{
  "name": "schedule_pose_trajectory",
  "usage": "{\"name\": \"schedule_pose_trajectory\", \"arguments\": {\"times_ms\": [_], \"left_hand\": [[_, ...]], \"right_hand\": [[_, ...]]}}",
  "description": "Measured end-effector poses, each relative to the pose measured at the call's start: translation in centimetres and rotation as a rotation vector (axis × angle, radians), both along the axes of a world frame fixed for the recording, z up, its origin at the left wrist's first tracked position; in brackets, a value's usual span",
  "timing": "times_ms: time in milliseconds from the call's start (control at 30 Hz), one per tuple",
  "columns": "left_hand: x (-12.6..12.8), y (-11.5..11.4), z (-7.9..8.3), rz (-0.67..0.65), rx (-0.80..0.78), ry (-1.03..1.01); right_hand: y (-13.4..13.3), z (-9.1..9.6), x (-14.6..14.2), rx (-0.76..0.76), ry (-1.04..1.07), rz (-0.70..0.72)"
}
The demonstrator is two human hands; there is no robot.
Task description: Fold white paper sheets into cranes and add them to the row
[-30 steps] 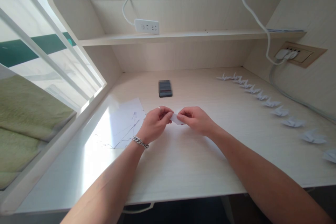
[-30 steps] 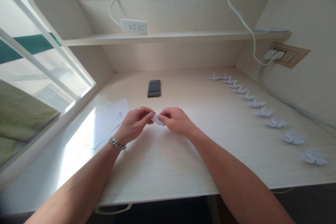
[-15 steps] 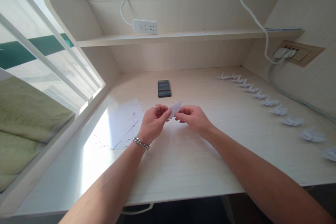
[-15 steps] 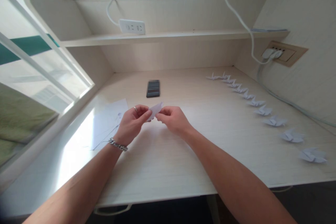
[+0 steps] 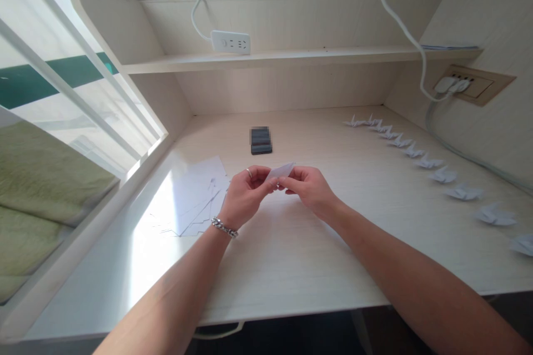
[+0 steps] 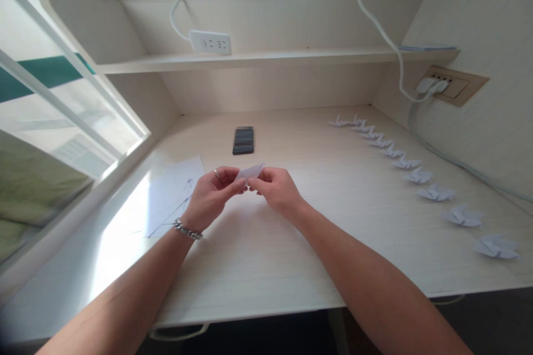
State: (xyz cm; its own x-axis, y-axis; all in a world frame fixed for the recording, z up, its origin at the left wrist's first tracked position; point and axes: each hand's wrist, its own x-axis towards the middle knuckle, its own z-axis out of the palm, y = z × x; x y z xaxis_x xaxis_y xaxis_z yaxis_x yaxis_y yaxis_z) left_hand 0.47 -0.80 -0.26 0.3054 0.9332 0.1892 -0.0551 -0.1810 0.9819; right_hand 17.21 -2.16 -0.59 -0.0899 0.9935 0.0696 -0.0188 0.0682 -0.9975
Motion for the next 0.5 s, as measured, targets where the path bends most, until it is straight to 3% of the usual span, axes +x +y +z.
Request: {"name": "schedule_pose_trajectory", "arguments": {"times_ms": [200,367,500], "left_hand": [[-0.2,0.2,-0.2,0.051,0.015,0.118],[-0.4,0.4,-0.3,0.048,0.060,0.260],[-0.3,0.3,-0.3,0.103,0.077,0.211]], "right_hand": [[0.3,-0.2,0.3,-0.017,0.022,-0.009],[0.7,-0.8,0.7,0.205,-0.090,-0.111],[0.6,-1.0,0.6,0.270,-0.140,-0.138]]}}
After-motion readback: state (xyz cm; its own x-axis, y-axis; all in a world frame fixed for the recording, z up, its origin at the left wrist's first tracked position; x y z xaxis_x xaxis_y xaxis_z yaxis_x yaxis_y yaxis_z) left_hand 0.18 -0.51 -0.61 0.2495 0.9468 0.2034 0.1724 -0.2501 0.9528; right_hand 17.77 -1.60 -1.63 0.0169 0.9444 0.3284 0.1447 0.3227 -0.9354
